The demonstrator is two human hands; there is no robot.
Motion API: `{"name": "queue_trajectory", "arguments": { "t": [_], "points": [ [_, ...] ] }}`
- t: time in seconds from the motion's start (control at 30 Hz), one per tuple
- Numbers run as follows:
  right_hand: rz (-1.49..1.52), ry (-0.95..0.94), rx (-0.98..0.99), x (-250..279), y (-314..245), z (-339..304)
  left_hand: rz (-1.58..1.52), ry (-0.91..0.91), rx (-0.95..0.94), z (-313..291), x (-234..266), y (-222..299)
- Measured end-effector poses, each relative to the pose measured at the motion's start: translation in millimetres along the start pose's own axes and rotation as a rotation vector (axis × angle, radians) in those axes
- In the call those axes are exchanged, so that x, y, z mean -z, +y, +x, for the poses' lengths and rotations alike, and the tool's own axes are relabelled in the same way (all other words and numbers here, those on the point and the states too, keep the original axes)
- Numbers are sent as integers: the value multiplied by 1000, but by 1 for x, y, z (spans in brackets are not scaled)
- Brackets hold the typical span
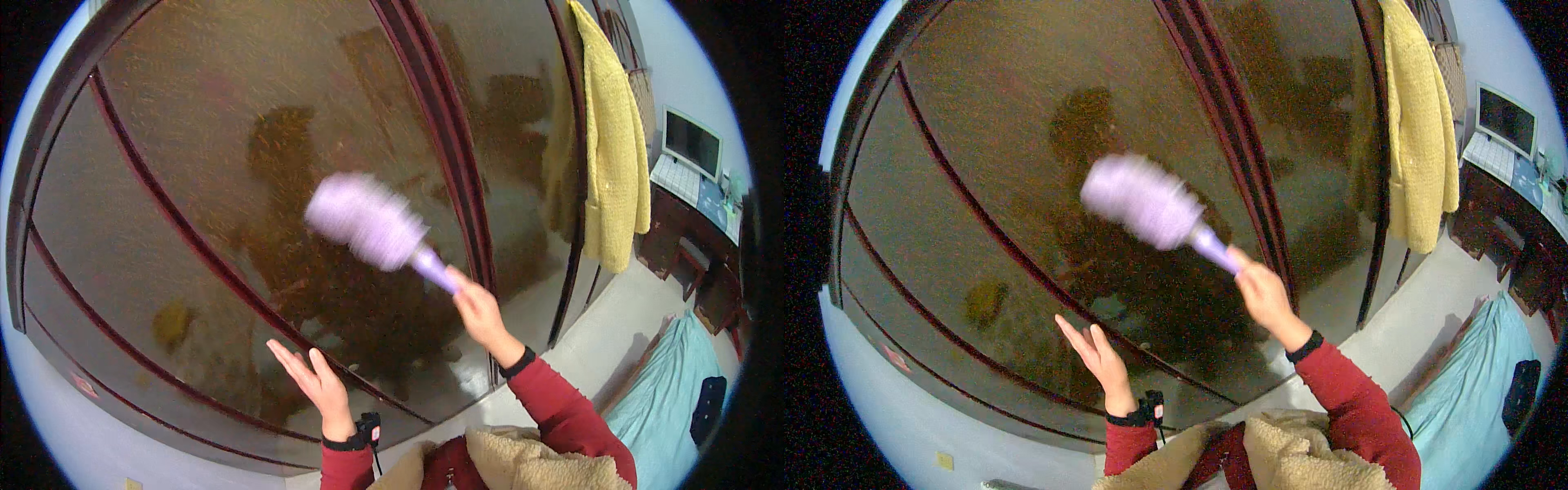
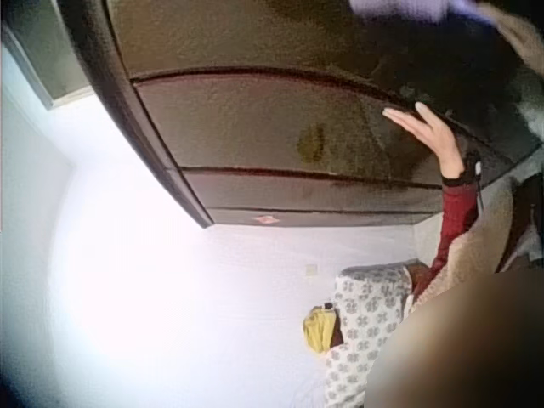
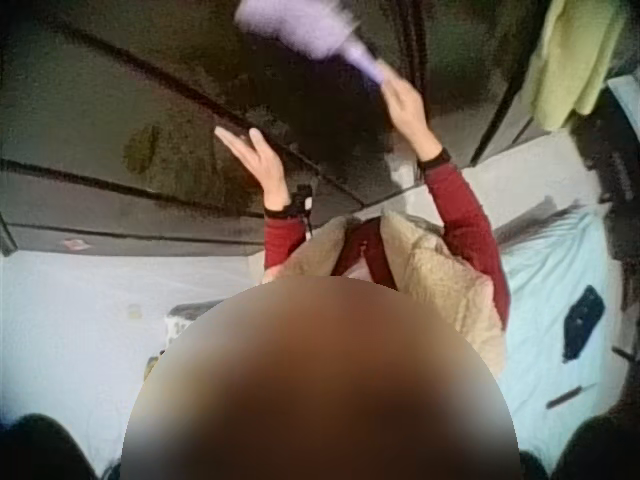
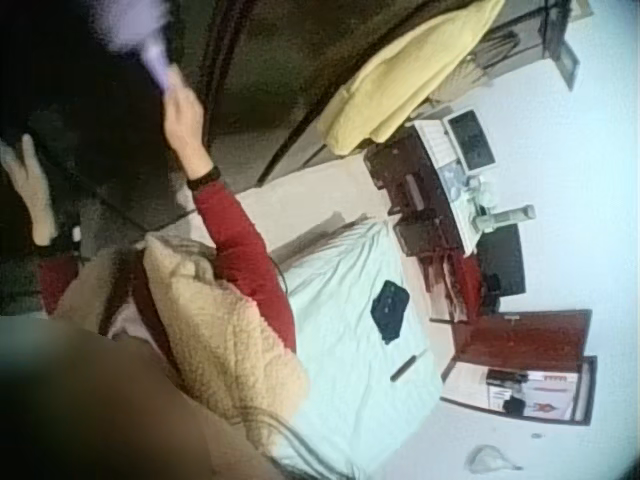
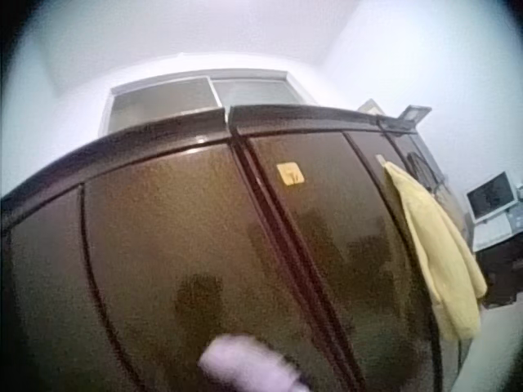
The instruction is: The person uses a purple duster to wipe the surface of a dark wooden wardrobe and the adjacent wall in a bedroom. They repeatedly sweep the duster across the wardrobe doors and side panels, occasionally moving to the nearby wall and back.
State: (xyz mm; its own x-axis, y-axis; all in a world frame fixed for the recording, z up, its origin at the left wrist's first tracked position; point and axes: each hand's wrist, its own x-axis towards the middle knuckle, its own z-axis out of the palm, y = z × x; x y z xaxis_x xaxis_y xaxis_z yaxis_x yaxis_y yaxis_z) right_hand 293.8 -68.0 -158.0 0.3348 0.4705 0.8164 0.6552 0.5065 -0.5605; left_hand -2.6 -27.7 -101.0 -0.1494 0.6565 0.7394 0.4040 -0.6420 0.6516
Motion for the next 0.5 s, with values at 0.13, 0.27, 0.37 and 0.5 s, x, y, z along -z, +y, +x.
{"name": "queue_trajectory", "arguments": {
  "t": [0.13,0.27,0.37,0.5],
  "points": [
    [151,-52,-225,1,16,-15,-47,-38,18,-11,-13,8],
    [-241,-585,13,20,22,-44,101,-60,-18,-13,-21,9],
    [-368,-552,65,40,31,-45,2,-49,58,-17,-28,10],
    [0,-102,-224,47,48,-29,97,-52,75,-25,-40,14]
  ]
}}
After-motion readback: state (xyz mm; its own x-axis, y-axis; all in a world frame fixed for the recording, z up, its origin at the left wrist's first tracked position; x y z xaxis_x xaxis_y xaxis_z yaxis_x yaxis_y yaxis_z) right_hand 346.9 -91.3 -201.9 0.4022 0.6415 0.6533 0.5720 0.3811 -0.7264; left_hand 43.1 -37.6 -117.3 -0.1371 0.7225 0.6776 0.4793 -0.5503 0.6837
